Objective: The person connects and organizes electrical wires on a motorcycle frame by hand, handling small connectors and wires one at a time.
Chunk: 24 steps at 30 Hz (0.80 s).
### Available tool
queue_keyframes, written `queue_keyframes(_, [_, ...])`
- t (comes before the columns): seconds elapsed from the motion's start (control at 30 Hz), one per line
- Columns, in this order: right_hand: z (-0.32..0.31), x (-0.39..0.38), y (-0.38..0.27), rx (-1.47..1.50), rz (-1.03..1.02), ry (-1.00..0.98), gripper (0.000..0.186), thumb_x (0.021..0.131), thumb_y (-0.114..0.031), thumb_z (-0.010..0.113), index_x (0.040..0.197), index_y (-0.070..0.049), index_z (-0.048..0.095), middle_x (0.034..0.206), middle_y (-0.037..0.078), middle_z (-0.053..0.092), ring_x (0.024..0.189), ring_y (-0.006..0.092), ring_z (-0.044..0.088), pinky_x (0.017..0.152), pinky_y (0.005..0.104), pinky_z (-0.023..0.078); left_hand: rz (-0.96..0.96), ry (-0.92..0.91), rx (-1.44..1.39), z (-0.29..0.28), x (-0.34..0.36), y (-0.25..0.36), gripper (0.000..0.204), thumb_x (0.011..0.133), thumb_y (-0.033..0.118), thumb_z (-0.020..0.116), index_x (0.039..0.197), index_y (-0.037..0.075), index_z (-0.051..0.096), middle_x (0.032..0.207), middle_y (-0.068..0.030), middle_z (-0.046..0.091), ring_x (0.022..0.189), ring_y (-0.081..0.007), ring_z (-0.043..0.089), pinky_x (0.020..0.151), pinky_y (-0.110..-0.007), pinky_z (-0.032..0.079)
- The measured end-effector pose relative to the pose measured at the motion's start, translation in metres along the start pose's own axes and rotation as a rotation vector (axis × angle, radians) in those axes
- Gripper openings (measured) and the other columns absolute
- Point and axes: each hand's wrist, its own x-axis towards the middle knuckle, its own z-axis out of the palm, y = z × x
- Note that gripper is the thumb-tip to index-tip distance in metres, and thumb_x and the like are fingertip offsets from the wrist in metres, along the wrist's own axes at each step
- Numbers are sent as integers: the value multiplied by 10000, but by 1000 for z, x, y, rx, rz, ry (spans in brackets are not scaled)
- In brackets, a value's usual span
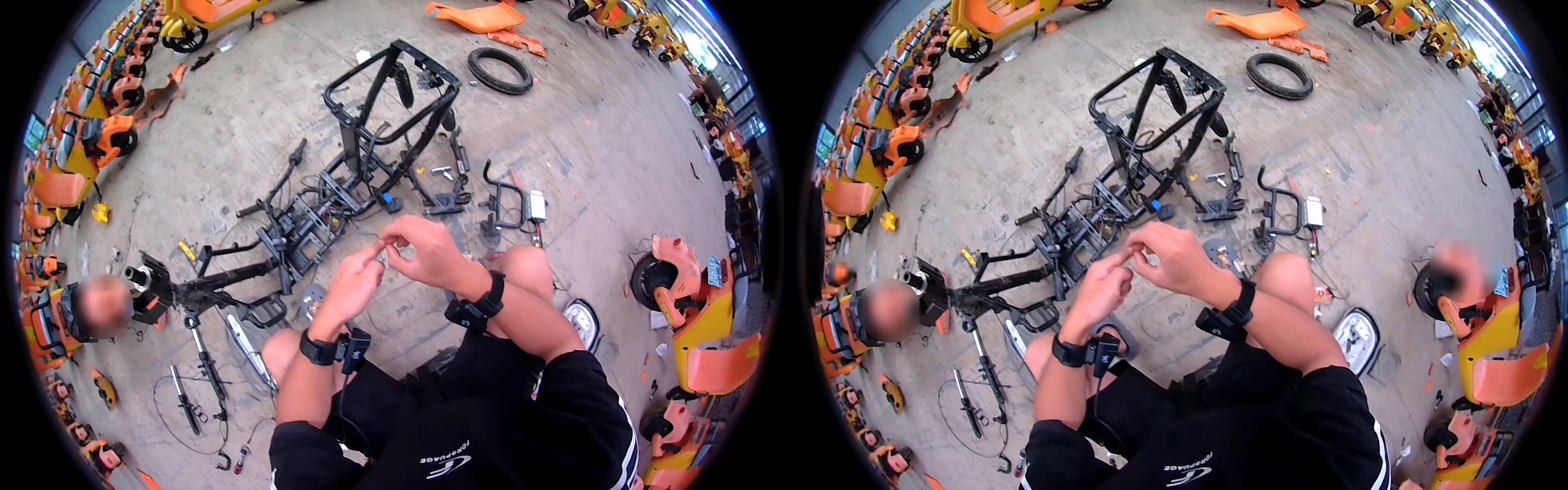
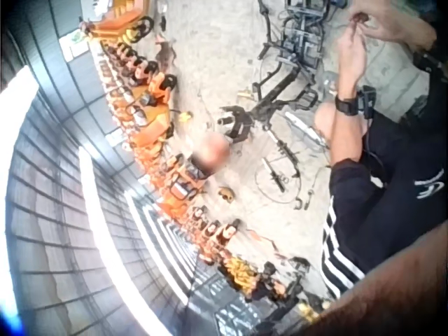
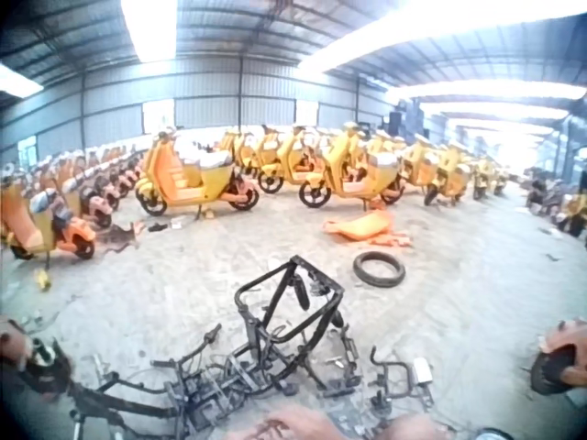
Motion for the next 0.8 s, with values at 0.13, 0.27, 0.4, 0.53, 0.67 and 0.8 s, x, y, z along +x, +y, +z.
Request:
queue_keyframes(0.13, [2, 1, 0, -41, -32, -6, 203, 725, -5, 675, 914, -54, 619, 803, 87, 632, 721, 266, 639, 612, 349, 514, 14, -11, 59, -1, 4, -3, 534, 861, 85, 454, 1390, 75, 526, 607, 56, 430, 490, -51, 366, 444, -229, 313])
queue_keyframes(0.27, [4, 1, -5, -52, 40, -34, 190, 718, -27, 675, 898, -57, 622, 797, 83, 649, 718, 267, 649, 613, 357, 518, -13, 1, 73, -4, 4, -10, 528, 853, 80, 448, 1372, 72, 545, 611, 54, 433, 495, -53, 368, 453, -231, 301])
queue_keyframes(0.4, [1, -1, -6, -57, 52, -57, 182, 699, -32, 664, 866, -72, 607, 776, 75, 654, 701, 265, 650, 596, 364, 515, -63, -70, 114, -5, 4, -2, 483, 856, 79, 438, 1316, 61, 585, 612, 51, 436, 487, -53, 362, 446, -233, 292])
queue_keyframes(0.53, [2, -5, -4, -90, 53, -51, 164, 691, -39, 664, 838, -73, 600, 757, 73, 646, 674, 265, 647, 571, 365, 507, -49, -111, 88, -2, 2, 4, 397, 870, 84, 409, 1208, 47, 614, 611, 48, 430, 477, -49, 356, 428, -233, 281])
queue_keyframes(0.67, [4, -3, -7, -48, 48, -12, 158, 687, -38, 658, 830, -70, 599, 751, 74, 642, 664, 263, 641, 564, 363, 503, -135, -130, 18, -2, 1, 10, 447, 897, 93, 368, 1292, 43, 571, 604, 59, 391, 468, -43, 321, 417, -223, 256])
queue_keyframes(0.8, [3, -3, -6, -51, 38, 1, 156, 684, -34, 655, 825, -65, 596, 744, 74, 636, 653, 258, 637, 560, 357, 499, -169, -141, -20, -2, 0, 14, 475, 910, 99, 375, 1356, 32, 524, 605, 67, 372, 473, -37, 309, 422, -219, 254])
